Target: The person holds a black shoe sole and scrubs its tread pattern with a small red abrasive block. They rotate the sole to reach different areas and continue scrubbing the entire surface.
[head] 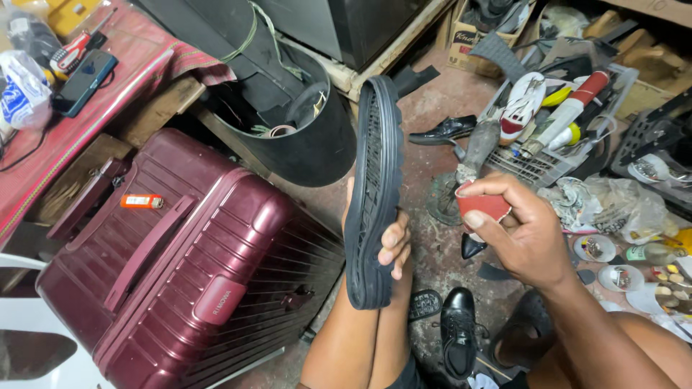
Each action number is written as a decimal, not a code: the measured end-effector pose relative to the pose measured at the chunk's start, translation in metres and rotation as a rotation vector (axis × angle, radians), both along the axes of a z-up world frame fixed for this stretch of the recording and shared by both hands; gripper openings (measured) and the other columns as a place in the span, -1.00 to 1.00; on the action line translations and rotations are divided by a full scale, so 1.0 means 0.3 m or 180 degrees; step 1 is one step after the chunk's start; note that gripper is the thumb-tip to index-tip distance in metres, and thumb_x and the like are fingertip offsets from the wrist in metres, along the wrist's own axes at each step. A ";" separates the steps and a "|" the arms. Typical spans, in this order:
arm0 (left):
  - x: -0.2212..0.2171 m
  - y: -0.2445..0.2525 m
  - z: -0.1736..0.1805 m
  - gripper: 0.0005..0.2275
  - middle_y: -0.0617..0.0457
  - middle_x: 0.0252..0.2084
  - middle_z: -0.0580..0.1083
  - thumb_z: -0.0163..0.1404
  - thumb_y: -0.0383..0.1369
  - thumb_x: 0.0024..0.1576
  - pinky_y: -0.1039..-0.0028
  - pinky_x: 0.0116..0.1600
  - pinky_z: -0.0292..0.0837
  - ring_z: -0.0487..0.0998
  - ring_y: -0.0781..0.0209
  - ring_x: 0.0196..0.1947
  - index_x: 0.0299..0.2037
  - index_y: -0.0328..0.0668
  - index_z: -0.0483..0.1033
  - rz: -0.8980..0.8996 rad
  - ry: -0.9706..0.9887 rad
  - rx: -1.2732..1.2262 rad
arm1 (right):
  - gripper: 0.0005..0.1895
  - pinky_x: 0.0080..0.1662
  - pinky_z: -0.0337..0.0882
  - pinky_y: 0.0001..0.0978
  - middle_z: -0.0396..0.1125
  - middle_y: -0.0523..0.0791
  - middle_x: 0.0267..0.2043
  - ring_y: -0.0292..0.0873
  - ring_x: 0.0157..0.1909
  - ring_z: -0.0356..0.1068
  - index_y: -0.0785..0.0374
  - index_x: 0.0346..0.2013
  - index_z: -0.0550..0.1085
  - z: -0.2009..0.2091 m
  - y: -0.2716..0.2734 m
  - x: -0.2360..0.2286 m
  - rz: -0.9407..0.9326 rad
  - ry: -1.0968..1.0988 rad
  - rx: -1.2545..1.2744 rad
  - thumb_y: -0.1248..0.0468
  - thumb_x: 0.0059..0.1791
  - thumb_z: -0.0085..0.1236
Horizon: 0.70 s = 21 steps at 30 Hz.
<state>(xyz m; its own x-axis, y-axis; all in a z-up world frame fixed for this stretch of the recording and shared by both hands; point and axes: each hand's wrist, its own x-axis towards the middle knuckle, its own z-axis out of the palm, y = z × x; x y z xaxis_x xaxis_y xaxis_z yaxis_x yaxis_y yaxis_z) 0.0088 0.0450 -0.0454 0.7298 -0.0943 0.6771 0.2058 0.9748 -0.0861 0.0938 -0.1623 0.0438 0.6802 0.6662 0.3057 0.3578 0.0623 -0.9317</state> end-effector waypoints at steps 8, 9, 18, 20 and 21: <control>-0.015 -0.039 0.058 -0.26 -0.54 -0.12 0.45 -0.40 0.25 0.38 -0.16 -0.09 0.58 0.58 -0.35 -0.25 0.41 -0.34 0.22 -0.0245 0.0230 0.0014 | -0.73 -0.10 0.38 -0.55 0.32 -0.15 -0.05 -0.38 -0.12 0.35 0.34 0.06 0.42 0.010 0.011 0.009 -0.0090 0.0222 0.0171 0.34 0.07 0.09; -0.014 -0.040 0.068 -0.25 -0.55 -0.11 0.45 -0.38 0.26 0.38 -0.17 -0.09 0.58 0.57 -0.36 -0.26 0.40 -0.35 0.23 -0.0258 0.0285 0.0031 | -0.73 -0.03 0.41 -0.55 0.32 -0.15 -0.02 -0.37 -0.07 0.35 0.34 0.07 0.41 0.014 0.013 0.008 -0.0058 0.0218 0.0291 0.34 0.08 0.08; -0.040 -0.093 0.130 -0.12 -0.42 -0.10 0.51 -0.39 0.31 0.26 -0.03 -0.06 0.62 0.62 -0.26 -0.20 0.24 -0.62 0.31 0.0827 0.1669 0.1674 | -0.45 0.09 0.43 -0.42 0.30 -0.08 0.08 -0.29 0.08 0.36 0.36 0.20 0.25 0.022 0.044 -0.019 -0.0213 0.0350 0.0826 0.41 -0.03 0.27; -0.036 -0.109 0.130 -0.17 -0.36 -0.07 0.53 -0.36 0.27 0.31 0.06 -0.04 0.62 0.63 -0.20 -0.19 0.26 -0.59 0.34 0.1227 0.1687 0.2105 | -0.51 -0.04 0.47 -0.42 0.36 -0.06 0.03 -0.28 -0.03 0.41 0.36 0.17 0.26 0.016 0.045 -0.007 -0.0325 0.0861 0.0874 0.43 -0.01 0.20; -0.042 -0.112 0.128 -0.20 -0.33 -0.06 0.54 -0.35 0.26 0.33 0.10 -0.04 0.62 0.63 -0.17 -0.19 0.26 -0.57 0.35 0.1456 0.1703 0.2314 | -0.54 -0.11 0.49 -0.41 0.39 -0.05 0.01 -0.28 -0.09 0.44 0.36 0.16 0.26 0.011 0.044 0.000 -0.0354 0.1124 0.0898 0.44 0.00 0.17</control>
<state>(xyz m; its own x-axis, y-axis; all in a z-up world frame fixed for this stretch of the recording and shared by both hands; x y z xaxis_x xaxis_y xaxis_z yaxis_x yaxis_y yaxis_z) -0.0037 0.0113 -0.0069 0.9901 0.0112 0.1401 -0.0924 0.8033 0.5884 0.0937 -0.1491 0.0472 0.8378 0.5074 0.2015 0.0406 0.3101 -0.9498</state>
